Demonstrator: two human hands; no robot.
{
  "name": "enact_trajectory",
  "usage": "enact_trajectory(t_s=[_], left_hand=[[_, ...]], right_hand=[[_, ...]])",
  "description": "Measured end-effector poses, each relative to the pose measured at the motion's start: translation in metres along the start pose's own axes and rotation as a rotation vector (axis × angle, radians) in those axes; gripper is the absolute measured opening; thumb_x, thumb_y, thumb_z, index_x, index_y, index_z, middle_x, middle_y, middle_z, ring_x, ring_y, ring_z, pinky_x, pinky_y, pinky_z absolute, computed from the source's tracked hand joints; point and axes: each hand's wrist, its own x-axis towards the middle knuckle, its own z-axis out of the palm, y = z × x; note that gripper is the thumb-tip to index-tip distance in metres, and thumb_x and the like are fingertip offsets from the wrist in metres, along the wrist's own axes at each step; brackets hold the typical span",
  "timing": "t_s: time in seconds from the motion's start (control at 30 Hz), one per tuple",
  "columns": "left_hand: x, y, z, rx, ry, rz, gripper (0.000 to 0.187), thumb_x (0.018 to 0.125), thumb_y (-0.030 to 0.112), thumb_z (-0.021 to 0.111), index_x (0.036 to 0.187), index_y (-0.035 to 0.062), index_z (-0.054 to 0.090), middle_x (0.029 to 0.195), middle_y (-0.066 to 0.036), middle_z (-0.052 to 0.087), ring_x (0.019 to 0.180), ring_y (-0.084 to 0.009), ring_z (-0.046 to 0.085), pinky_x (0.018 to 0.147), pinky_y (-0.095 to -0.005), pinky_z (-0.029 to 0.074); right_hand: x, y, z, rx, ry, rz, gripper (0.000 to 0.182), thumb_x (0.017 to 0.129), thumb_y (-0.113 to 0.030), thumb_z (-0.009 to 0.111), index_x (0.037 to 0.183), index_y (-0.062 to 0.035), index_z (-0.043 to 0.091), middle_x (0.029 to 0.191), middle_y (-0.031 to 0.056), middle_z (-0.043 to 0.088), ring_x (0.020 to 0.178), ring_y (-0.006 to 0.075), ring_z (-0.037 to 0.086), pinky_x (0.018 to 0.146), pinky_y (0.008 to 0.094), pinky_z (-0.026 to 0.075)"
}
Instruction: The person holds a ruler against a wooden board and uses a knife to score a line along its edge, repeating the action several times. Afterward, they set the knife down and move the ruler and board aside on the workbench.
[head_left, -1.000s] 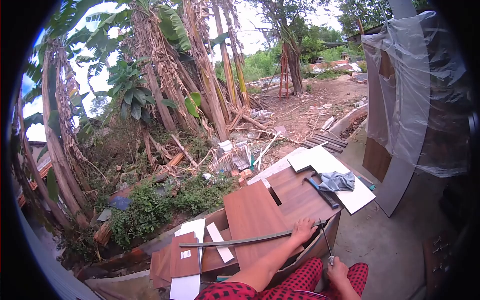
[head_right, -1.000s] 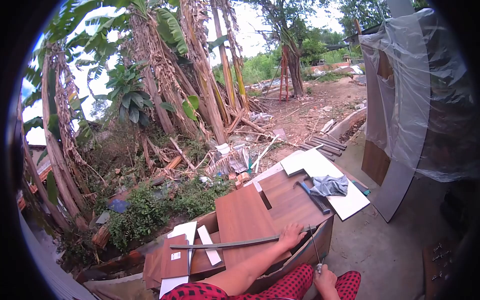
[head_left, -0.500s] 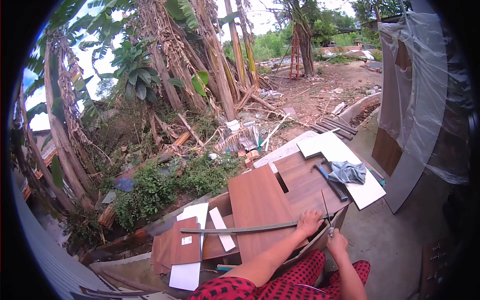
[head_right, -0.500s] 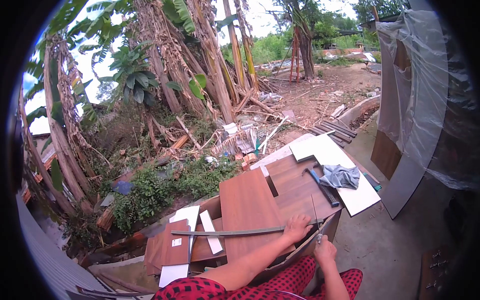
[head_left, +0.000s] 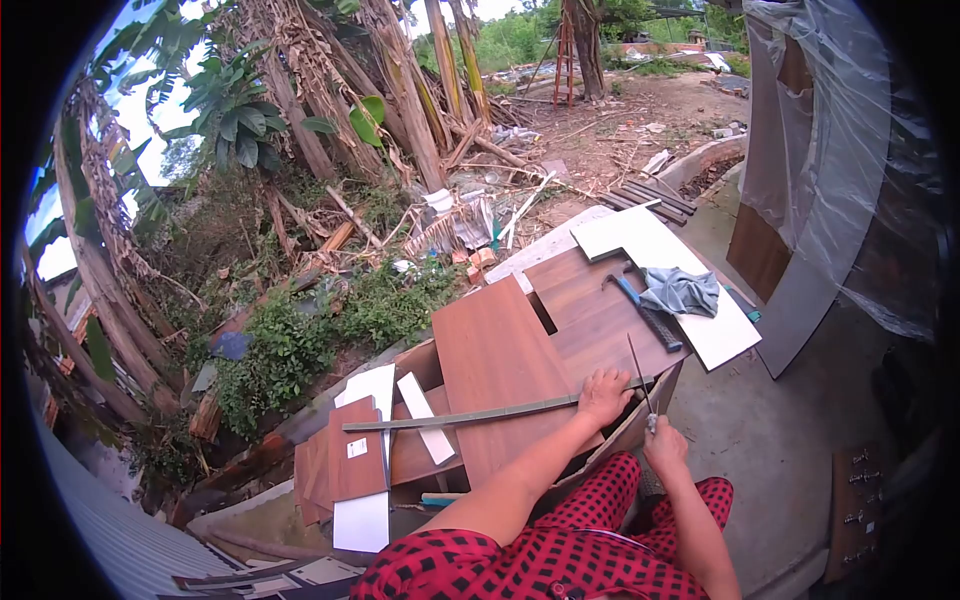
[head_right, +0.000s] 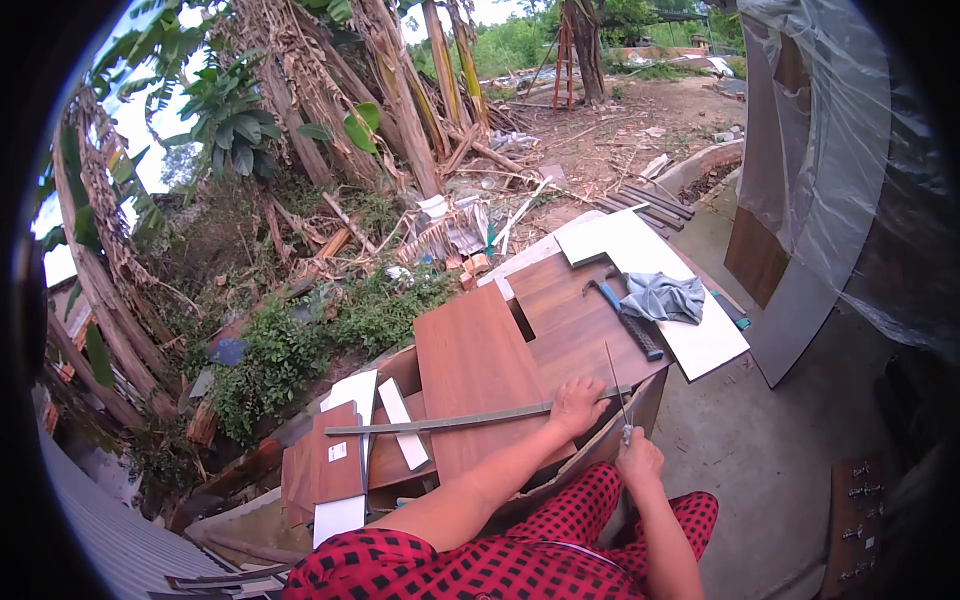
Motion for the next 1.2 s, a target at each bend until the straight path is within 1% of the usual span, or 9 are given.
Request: enact_trajectory(t_s=[0.13,0.37,0.47,0.7,0.8,0.97,1.0,1.1,1.2], left_hand=[[0.001,0.001,-0.001,0.0,0.014,0.008,0.029,0.076,0.029,0.064,0.098,0.0138,0.054,0.094,-0.007,0.052,0.093,-0.0277,0.051,0.076,-0.0417,0.043],[0.002,0.003,-0.007,-0.009,-0.01,-0.009,0.029,0.076,0.029,0.064,0.098,0.0136,0.054,0.093,-0.007,0.052,0.092,-0.0277,0.05,0.076,-0.0417,0.042],[0.002,0.004,-0.006,-0.023,-0.032,-0.016,0.028,0.077,0.029,0.064,0.098,0.0136,0.053,0.093,-0.007,0.052,0.093,-0.0274,0.05,0.077,-0.0417,0.042],[0.002,0.002,-0.004,-0.005,0.011,-0.002,0.027,0.077,0.03,0.063,0.096,0.0132,0.053,0.093,-0.006,0.052,0.092,-0.0274,0.05,0.077,-0.0421,0.042],[0.002,0.001,0.001,0.001,-0.004,-0.004,0.028,0.076,0.03,0.064,0.097,0.0148,0.053,0.093,-0.005,0.052,0.092,-0.027,0.05,0.077,-0.0423,0.042],[0.002,0.0,-0.001,0.001,-0.004,-0.008,0.029,0.076,0.031,0.064,0.099,0.0166,0.053,0.093,-0.005,0.052,0.092,-0.0264,0.05,0.076,-0.0422,0.042],[0.003,0.001,-0.004,0.002,-0.043,-0.021,0.029,0.077,0.031,0.063,0.099,0.0165,0.053,0.093,-0.005,0.053,0.092,-0.0265,0.05,0.077,-0.0419,0.041],[0.004,0.005,-0.01,-0.005,-0.051,-0.032,0.025,0.077,0.03,0.063,0.095,0.0136,0.054,0.093,-0.006,0.053,0.093,-0.0275,0.05,0.077,-0.0417,0.042],[0.004,0.007,-0.011,-0.006,-0.046,-0.033,0.025,0.078,0.03,0.063,0.095,0.0139,0.054,0.093,-0.006,0.053,0.092,-0.0279,0.05,0.076,-0.0423,0.043]], right_hand=[[0.006,0.0,0.003,0.024,0.033,-0.02,0.025,0.086,-0.027,0.053,0.092,-0.0035,0.047,0.072,0.0233,0.062,0.072,0.0418,0.062,0.065,0.0523,0.047],[-0.082,0.041,0.005,0.053,-0.016,0.013,0.025,0.086,-0.027,0.054,0.09,-0.004,0.045,0.068,0.0242,0.06,0.066,0.0439,0.059,0.061,0.0536,0.045],[-0.074,0.037,0.004,0.065,-0.004,0.017,0.025,0.084,-0.025,0.056,0.092,-0.0048,0.044,0.07,0.0241,0.06,0.069,0.0448,0.059,0.061,0.0539,0.044],[0.013,-0.003,0.007,0.078,0.05,0.005,0.026,0.084,-0.026,0.056,0.092,-0.0035,0.046,0.072,0.0248,0.06,0.073,0.0454,0.059,0.067,0.0537,0.045],[-0.001,0.007,0.012,0.07,0.048,-0.007,0.025,0.085,-0.026,0.056,0.092,-0.0041,0.045,0.07,0.0244,0.06,0.071,0.0449,0.059,0.065,0.0536,0.045],[-0.08,0.038,0.009,0.09,0.008,0.026,0.024,0.085,-0.024,0.056,0.093,-0.0047,0.044,0.07,0.0243,0.06,0.069,0.0441,0.059,0.062,0.0535,0.044],[-0.09,0.041,0.008,0.111,0.001,0.027,0.024,0.085,-0.024,0.056,0.093,-0.0049,0.044,0.069,0.0244,0.059,0.068,0.044,0.059,0.061,0.0536,0.044],[-0.078,0.037,0.006,0.091,0.009,0.016,0.024,0.085,-0.024,0.056,0.092,-0.0042,0.045,0.069,0.0242,0.059,0.069,0.0437,0.059,0.062,0.0535,0.044],[-0.034,0.013,-0.001,0.026,0.018,0.006,0.022,0.086,-0.025,0.054,0.09,-0.0044,0.046,0.071,0.0231,0.061,0.07,0.0427,0.06,0.064,0.053,0.045]])
